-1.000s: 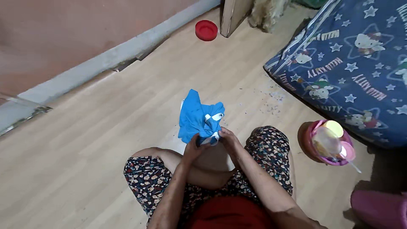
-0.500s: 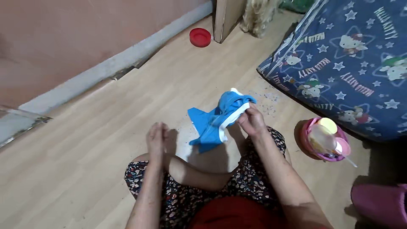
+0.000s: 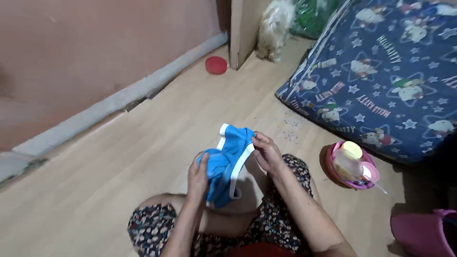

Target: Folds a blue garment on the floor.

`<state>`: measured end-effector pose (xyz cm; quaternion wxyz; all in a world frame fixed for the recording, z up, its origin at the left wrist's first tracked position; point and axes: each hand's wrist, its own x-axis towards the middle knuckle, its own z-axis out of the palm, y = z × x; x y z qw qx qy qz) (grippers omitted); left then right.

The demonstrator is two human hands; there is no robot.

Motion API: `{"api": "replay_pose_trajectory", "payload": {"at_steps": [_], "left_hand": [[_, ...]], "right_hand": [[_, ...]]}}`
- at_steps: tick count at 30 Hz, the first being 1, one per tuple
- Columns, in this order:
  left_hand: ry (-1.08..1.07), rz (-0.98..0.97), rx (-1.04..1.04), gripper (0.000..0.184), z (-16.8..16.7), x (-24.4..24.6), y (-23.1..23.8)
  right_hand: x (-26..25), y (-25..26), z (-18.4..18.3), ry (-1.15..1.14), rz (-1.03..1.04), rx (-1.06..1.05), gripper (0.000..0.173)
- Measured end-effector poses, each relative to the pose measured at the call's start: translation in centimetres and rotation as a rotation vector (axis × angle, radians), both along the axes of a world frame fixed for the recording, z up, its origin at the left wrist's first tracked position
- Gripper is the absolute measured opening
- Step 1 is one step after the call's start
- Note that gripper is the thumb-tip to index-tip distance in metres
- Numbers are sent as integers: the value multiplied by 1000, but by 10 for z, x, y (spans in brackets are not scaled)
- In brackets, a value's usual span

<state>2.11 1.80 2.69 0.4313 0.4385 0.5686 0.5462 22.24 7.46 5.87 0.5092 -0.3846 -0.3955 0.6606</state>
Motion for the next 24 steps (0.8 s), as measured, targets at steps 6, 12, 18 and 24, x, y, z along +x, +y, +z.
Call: {"api": "replay_pose_trajectory", "payload": {"at_steps": [6,12,18,24], "left_hand": [[-124,167,-36,35,-6,-68,19],[-539,256,187,38,39,-137,49],[-377,-426,362,32,43,-97,31],[283,-958,-646,31,-65,-32,4]], "right_hand": [[46,40,-8,-667,195,124,36],[144,104,17,-1392,-175,504,22],[217,113,54,-953,-965,298,37],[204,56,-57,-1219,-639,-430,57]]}}
